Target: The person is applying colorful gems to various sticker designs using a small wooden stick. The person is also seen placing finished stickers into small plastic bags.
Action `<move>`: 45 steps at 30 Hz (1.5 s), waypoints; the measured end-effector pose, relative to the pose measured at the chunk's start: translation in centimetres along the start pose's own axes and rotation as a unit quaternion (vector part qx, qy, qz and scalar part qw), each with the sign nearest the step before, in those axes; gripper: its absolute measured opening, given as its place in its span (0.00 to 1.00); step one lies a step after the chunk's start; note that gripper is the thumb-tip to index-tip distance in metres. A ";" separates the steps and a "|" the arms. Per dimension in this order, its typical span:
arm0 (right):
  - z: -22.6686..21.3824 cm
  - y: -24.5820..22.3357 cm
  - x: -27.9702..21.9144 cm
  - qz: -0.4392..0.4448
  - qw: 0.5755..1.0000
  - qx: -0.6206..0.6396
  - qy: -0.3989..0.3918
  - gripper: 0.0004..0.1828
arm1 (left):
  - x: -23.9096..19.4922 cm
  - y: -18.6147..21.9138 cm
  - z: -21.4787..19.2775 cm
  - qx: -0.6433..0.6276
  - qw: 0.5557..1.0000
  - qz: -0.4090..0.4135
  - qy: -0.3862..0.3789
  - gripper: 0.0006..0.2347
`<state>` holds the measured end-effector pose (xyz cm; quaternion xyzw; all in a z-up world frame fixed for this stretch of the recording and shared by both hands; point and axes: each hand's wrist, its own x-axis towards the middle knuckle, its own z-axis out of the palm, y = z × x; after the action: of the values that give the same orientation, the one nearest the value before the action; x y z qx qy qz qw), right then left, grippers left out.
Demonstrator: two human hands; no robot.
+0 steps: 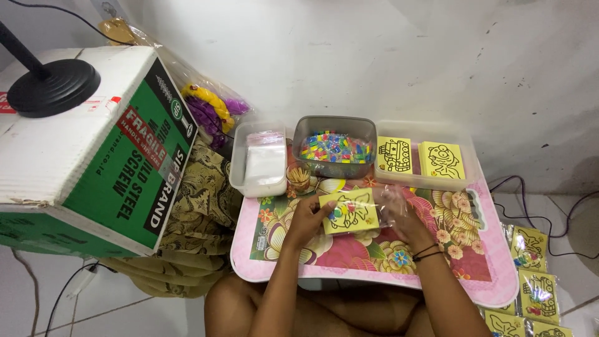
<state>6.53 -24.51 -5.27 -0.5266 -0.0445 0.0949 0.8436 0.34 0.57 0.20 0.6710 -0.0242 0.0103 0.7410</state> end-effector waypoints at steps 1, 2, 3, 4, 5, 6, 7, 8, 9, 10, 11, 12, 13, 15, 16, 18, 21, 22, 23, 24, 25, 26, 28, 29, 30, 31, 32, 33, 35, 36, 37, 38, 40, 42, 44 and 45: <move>0.2 -0.5 1.0 0.000 1.000 -0.001 0.000 0.10 | 0.1 -0.1 0.1 -0.001 1.000 0.000 0.000 0.09; 0.5 -0.9 1.9 0.034 0.992 0.103 -0.058 0.17 | 0.3 -0.2 0.2 -0.016 1.000 0.003 0.023 0.09; 0.6 -1.4 2.8 0.068 0.970 0.205 -0.114 0.32 | 0.4 -0.3 0.3 -0.032 0.998 0.006 0.045 0.10; 0.8 -1.3 2.7 0.068 0.970 0.204 -0.114 0.32 | 0.8 -1.0 0.1 -0.033 0.998 0.006 0.045 0.10; 0.9 -1.2 2.6 0.018 0.973 0.156 -0.166 0.43 | 1.1 -1.7 -0.1 -0.046 0.998 0.011 0.052 0.11; 1.1 -1.0 2.4 -0.032 0.970 0.108 -0.217 0.61 | 1.4 -2.4 -0.3 -0.059 0.996 0.016 0.059 0.12; 1.3 -0.9 2.3 -0.032 0.970 0.107 -0.216 0.61 | 1.2 -1.8 -0.1 -0.060 0.996 0.016 0.059 0.12; 1.5 -0.9 2.1 -0.047 0.978 0.057 -0.195 0.52 | 0.9 -1.2 0.0 -0.058 0.996 0.017 0.064 0.13; 1.7 -0.7 2.0 -0.062 0.983 0.008 -0.174 0.52 | 0.6 -0.5 0.1 -0.056 0.996 0.019 0.070 0.13; 2.0 -1.0 1.8 -0.062 0.983 0.008 -0.173 0.52 | 0.7 -0.9 0.0 -0.056 0.996 0.019 0.069 0.13; 2.3 -1.2 1.5 -0.064 0.989 -0.006 -0.132 0.50 | 0.7 -1.3 0.0 -0.039 0.998 0.011 0.054 0.13; 2.5 -1.4 1.2 -0.065 0.994 -0.019 -0.091 0.49 | 0.7 -1.7 -0.1 -0.022 0.999 0.003 0.039 0.12; 2.8 -2.0 0.9 -0.066 0.994 -0.019 -0.089 0.49 | 0.9 -2.4 -0.3 -0.022 0.999 0.003 0.038 0.12; 3.4 -3.2 0.0 -0.078 0.996 -0.016 -0.038 0.47 | 1.3 -4.0 -0.5 0.019 0.999 0.035 -0.019 0.11; 3.1 -3.0 0.2 -0.078 0.996 -0.016 -0.036 0.47 | 1.5 -3.7 -0.6 0.019 0.999 0.035 -0.020 0.11; 2.4 -2.6 0.4 -0.098 0.993 -0.012 -0.060 0.45 | 1.7 -3.2 -0.6 0.008 0.995 0.090 -0.035 0.15; 2.8 -2.1 0.1 -0.076 0.991 -0.052 -0.093 0.46 | 1.7 -3.9 -0.6 -0.047 0.996 0.071 -0.026 0.15; 3.0 -2.2 -0.1 -0.075 0.991 -0.052 -0.094 0.46 | 1.4 -3.5 -0.5 -0.047 0.996 0.071 -0.025 0.15; 3.2 -2.2 -0.3 -0.078 0.988 -0.091 -0.097 0.47 | 1.1 -3.2 -0.3 -0.048 0.996 0.074 -0.018 0.15; 3.3 -2.3 -0.6 -0.081 0.983 -0.130 -0.099 0.49 | 0.8 -2.9 -0.1 -0.049 0.996 0.078 -0.012 0.17; 3.1 -2.0 -0.5 -0.081 0.983 -0.130 -0.100 0.49 | 1.0 -3.1 -0.1 -0.049 0.996 0.078 -0.011 0.17; 2.8 -1.8 -0.5 -0.084 0.982 -0.140 -0.095 0.48 | 1.1 -3.2 -0.2 -0.037 0.997 0.061 0.005 0.17; 3.0 -2.0 -0.7 -0.086 0.981 -0.150 -0.090 0.48 | 1.1 -3.2 -0.1 -0.024 0.999 0.044 0.021 0.17; 3.5 -2.4 -0.9 -0.103 0.982 -0.137 -0.083 0.43 | 1.0 -2.9 0.0 -0.026 0.998 0.046 0.030 0.18; 3.9 -2.9 -1.1 -0.120 0.982 -0.125 -0.075 0.38 | 0.8 -2.7 0.1 -0.028 0.998 0.047 0.039 0.18; 3.5 -2.4 -0.9 -0.121 0.982 -0.124 -0.075 0.38 | 0.9 -3.0 0.0 -0.027 0.998 0.048 0.039 0.18; 3.1 -2.0 -0.7 -0.112 0.982 -0.135 -0.073 0.31 | 1.1 -3.4 -0.1 -0.033 0.997 0.055 0.041 0.18; 2.6 -1.6 -0.6 -0.104 0.982 -0.145 -0.070 0.24 | 1.2 -3.8 -0.1 -0.038 0.997 0.061 0.043 0.17; 3.5 -2.2 -1.2 -0.103 0.980 -0.152 -0.074 0.24 | 1.2 -3.8 -0.2 -0.033 0.996 0.070 0.039 0.15; 3.9 -2.6 -1.5 -0.101 0.979 -0.159 -0.077 0.24 | 1.2 -3.7 -0.2 -0.029 0.996 0.079 0.036 0.14; 3.5 -2.2 -1.3 -0.102 0.979 -0.159 -0.076 0.24 | 1.2 -3.8 -0.1 -0.028 0.996 0.080 0.035 0.14; 3.1 -1.8 -1.0 -0.103 0.980 -0.156 -0.066 0.27 | 1.2 -3.9 -0.1 0.000 0.996 0.082 0.045 0.10; 3.3 -2.1 -1.0 -0.105 0.981 -0.153 -0.056 0.29 | 1.1 -3.9 0.1 0.028 0.995 0.085 0.054 0.07; 4.6 -3.3 -1.6 -0.100 0.981 -0.160 -0.048 0.23 | 0.9 -3.6 0.4 -0.003 0.995 0.082 0.049 0.11; 4.0 -2.8 -1.3 -0.100 0.980 -0.165 -0.040 0.21 | 0.9 -3.7 0.5 -0.009 0.995 0.082 0.056 0.12; 3.8 -2.5 -1.2 -0.099 0.980 -0.170 -0.031 0.19 | 0.9 -3.8 0.6 -0.016 0.995 0.081 0.063 0.13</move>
<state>4.98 -22.52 -1.31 -0.6518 -0.1378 0.0183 0.7455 1.43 -0.38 -3.43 0.6530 -0.0319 0.1124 0.7483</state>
